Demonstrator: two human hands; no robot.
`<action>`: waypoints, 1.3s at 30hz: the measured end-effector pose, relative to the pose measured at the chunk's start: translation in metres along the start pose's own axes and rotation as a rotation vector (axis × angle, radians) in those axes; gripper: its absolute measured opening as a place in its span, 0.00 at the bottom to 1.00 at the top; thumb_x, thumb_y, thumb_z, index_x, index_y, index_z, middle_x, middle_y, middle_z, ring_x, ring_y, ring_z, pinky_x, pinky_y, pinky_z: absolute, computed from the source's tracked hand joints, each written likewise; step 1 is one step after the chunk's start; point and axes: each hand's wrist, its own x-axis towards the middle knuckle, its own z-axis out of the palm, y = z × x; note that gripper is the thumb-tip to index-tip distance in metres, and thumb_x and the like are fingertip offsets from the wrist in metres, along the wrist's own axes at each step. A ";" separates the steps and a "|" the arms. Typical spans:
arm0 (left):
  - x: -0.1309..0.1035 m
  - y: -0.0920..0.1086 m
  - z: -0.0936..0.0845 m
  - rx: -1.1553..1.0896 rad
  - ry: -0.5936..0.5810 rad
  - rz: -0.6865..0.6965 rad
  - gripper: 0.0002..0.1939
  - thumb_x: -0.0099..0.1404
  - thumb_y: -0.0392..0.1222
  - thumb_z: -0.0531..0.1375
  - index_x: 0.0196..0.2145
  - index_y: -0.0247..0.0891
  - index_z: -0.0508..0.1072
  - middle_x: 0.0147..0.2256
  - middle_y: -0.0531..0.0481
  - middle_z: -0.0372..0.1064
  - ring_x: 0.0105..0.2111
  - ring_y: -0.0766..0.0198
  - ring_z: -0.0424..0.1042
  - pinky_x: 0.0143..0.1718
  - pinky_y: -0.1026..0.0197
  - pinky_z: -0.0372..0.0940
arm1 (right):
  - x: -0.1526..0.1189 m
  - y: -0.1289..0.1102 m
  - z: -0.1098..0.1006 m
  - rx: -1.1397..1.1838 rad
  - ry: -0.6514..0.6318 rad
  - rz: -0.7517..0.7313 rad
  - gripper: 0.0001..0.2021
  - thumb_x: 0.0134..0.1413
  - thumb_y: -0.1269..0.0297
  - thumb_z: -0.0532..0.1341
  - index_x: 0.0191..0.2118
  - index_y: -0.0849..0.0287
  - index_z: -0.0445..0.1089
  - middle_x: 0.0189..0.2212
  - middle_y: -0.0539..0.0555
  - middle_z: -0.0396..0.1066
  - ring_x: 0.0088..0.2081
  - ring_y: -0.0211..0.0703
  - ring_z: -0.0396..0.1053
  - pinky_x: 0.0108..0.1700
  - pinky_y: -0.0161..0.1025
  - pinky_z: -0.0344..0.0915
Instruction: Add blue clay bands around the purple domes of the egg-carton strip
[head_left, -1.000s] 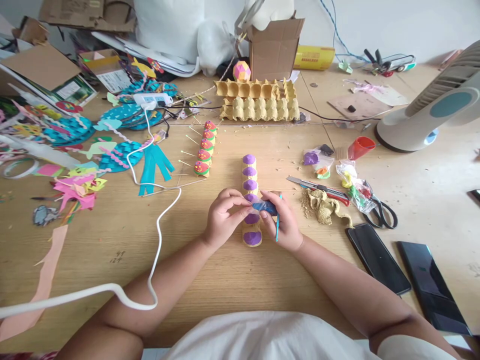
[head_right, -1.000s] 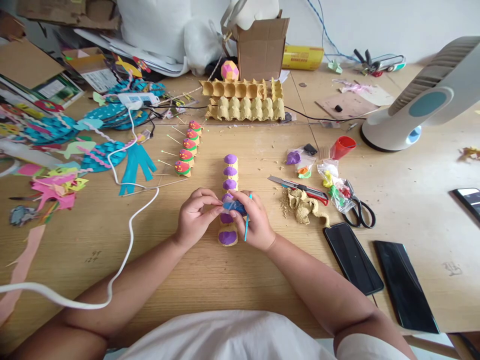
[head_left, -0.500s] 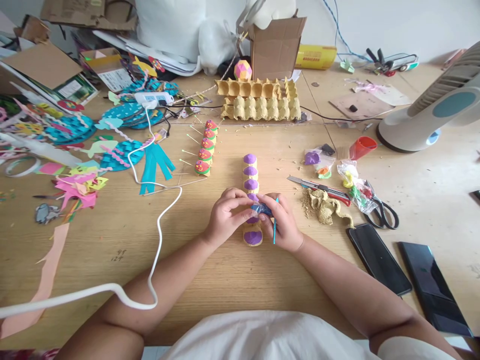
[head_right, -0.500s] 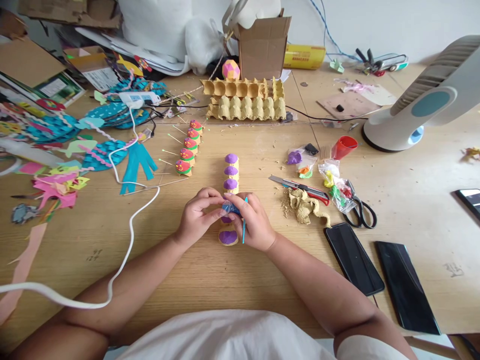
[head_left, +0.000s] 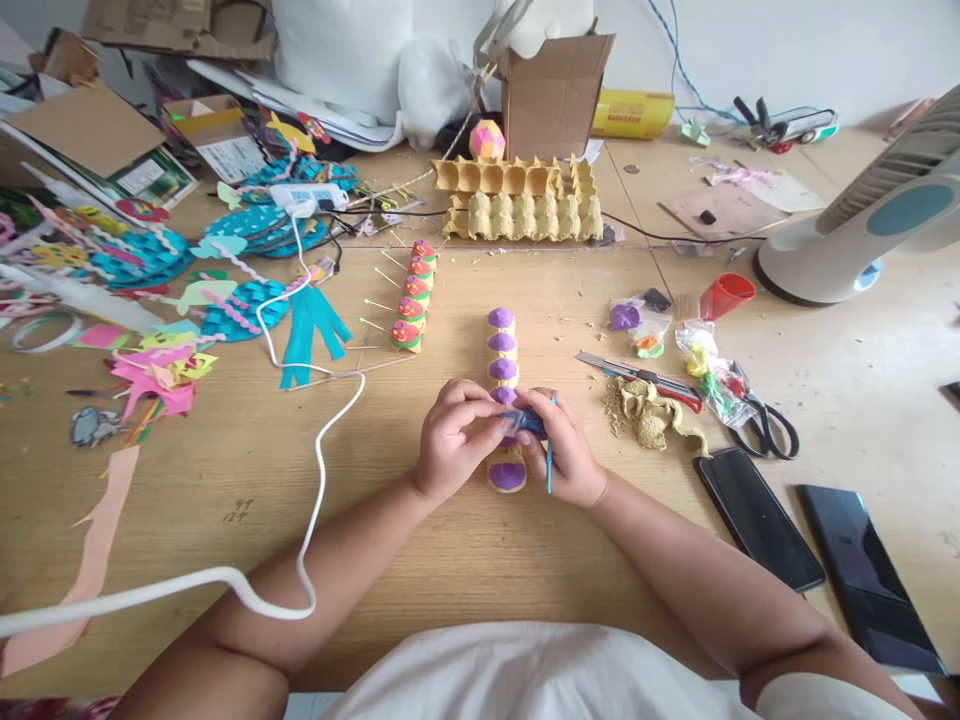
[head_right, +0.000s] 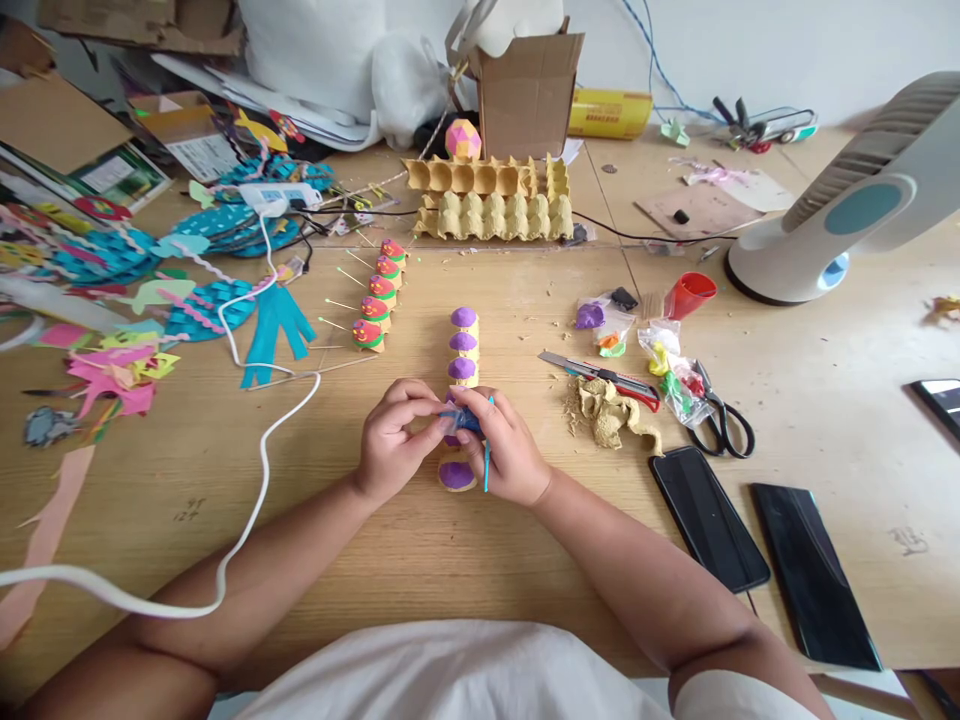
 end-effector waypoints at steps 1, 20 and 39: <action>0.000 0.000 0.000 0.005 0.007 0.011 0.08 0.65 0.33 0.67 0.41 0.42 0.80 0.37 0.49 0.71 0.41 0.61 0.71 0.45 0.55 0.69 | 0.000 0.000 0.000 0.004 -0.002 0.000 0.29 0.67 0.69 0.56 0.70 0.50 0.53 0.52 0.61 0.67 0.52 0.52 0.68 0.52 0.52 0.73; 0.003 -0.002 0.002 -0.143 -0.088 -0.162 0.04 0.66 0.41 0.66 0.38 0.42 0.81 0.37 0.47 0.73 0.44 0.58 0.72 0.50 0.53 0.68 | 0.004 0.000 0.000 -0.026 0.004 0.031 0.25 0.69 0.64 0.55 0.68 0.51 0.54 0.50 0.61 0.69 0.50 0.53 0.69 0.50 0.54 0.72; -0.001 -0.003 0.013 -0.656 0.000 -0.460 0.30 0.61 0.42 0.71 0.57 0.44 0.64 0.43 0.47 0.78 0.43 0.63 0.79 0.44 0.60 0.73 | 0.005 0.003 0.002 0.029 0.144 0.161 0.22 0.68 0.61 0.58 0.65 0.51 0.60 0.45 0.58 0.69 0.45 0.50 0.69 0.49 0.52 0.71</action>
